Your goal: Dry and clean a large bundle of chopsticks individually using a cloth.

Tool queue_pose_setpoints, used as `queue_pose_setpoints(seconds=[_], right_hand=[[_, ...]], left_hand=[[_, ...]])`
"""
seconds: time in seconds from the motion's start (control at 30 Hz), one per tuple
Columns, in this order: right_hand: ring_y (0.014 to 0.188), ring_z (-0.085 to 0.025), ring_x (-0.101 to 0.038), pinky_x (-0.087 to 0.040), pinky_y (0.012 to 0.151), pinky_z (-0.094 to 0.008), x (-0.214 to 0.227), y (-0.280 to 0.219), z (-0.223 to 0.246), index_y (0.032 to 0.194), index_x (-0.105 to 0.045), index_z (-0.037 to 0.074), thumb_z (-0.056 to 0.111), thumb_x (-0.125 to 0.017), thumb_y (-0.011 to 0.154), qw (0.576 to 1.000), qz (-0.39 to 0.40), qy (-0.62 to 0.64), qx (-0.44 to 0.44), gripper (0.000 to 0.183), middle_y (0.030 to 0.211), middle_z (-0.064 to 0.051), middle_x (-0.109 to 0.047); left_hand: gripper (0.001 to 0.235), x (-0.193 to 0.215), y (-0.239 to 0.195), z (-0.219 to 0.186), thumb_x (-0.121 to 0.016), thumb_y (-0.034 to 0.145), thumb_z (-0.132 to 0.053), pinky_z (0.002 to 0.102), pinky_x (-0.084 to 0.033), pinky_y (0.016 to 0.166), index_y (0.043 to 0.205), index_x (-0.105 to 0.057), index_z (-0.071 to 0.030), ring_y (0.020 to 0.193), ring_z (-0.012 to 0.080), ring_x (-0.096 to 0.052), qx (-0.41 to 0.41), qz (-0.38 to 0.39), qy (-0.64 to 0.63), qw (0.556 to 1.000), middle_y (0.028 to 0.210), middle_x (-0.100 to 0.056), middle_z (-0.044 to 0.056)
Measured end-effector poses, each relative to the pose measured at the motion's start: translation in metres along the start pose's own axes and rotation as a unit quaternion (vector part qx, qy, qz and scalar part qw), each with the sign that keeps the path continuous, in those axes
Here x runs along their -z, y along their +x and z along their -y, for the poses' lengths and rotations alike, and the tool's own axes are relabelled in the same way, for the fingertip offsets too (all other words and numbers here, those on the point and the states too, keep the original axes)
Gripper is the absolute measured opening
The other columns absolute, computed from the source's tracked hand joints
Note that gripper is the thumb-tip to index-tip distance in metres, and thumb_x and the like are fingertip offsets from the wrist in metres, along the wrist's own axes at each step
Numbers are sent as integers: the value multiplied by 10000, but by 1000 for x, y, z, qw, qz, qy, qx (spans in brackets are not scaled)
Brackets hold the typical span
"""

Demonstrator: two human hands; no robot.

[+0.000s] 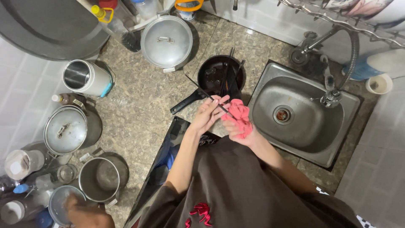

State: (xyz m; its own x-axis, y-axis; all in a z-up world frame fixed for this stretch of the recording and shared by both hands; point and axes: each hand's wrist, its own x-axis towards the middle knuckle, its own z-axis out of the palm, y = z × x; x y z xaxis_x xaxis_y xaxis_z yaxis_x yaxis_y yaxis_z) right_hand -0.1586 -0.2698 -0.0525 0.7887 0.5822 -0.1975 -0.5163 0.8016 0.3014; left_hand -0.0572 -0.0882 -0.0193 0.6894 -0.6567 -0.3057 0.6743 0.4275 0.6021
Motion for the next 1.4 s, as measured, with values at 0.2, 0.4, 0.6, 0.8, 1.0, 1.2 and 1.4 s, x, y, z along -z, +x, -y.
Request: queue_pose_setpoints(seconds=[0.2,0.4,0.6,0.8,1.0,1.2,1.4], right_hand=[[684,-121,-622,-546,563,-288,-34,-4,-12,1177,-574,75,389,-642,952,971,-74,-225,-21,392,851,-9,-625],[919,-175,-703,-600,759,-330,0,5,-4,1273,-601,34,159,-743,931,869,-249,-412,112,390,1064,-67,-704],[943,-158,-714,-609,783,-317,44,-4,16,1293,-604,40,114,-731,921,873,-214,-425,105,400,1113,-61,-709],[928,-161,-687,-567,774,-299,37,6,9,1308,-512,138,122,-582,934,850,-198,-459,166,381,1124,-35,-661],[1134,-142,-638,-515,988,-314,14,5,3,1365,-538,6,-23,-732,823,541,-187,-741,350,577,1223,-78,-668],[1201,-146,-604,-508,1044,-315,5,-2,10,1367,-524,29,37,-678,909,596,-191,-662,412,483,1265,-67,-615],[1314,-164,-555,-477,1128,-347,-18,4,17,1448,-448,100,98,-617,985,734,-166,-510,418,493,1377,-50,-558]], left_hand=[[209,-9,-5,-15,-629,1043,-188,275,-550,927,1208,-675,-69,1100,141,-678,4,57,175,983,1217,-723,88],[179,-3,1,-18,-806,910,-147,263,-444,752,1063,-819,-54,809,129,-542,-133,11,492,860,811,-614,23],[213,47,11,17,-741,951,-156,241,-541,853,1141,-772,-65,954,102,-669,5,7,250,968,1058,-702,0],[260,61,17,29,-691,992,-152,247,-549,870,1245,-718,-98,970,100,-683,102,8,41,994,1076,-736,3],[326,74,32,8,-725,982,-168,207,-497,726,1300,-732,-95,853,49,-644,23,-133,124,983,1015,-729,-26],[371,81,18,-26,-704,988,-192,214,-540,678,1347,-691,-97,761,47,-626,-60,-194,119,972,896,-677,-51],[219,78,25,63,-668,1129,-121,440,-490,1042,1310,-710,-5,1236,292,-647,-270,-45,457,846,1333,-686,144]])
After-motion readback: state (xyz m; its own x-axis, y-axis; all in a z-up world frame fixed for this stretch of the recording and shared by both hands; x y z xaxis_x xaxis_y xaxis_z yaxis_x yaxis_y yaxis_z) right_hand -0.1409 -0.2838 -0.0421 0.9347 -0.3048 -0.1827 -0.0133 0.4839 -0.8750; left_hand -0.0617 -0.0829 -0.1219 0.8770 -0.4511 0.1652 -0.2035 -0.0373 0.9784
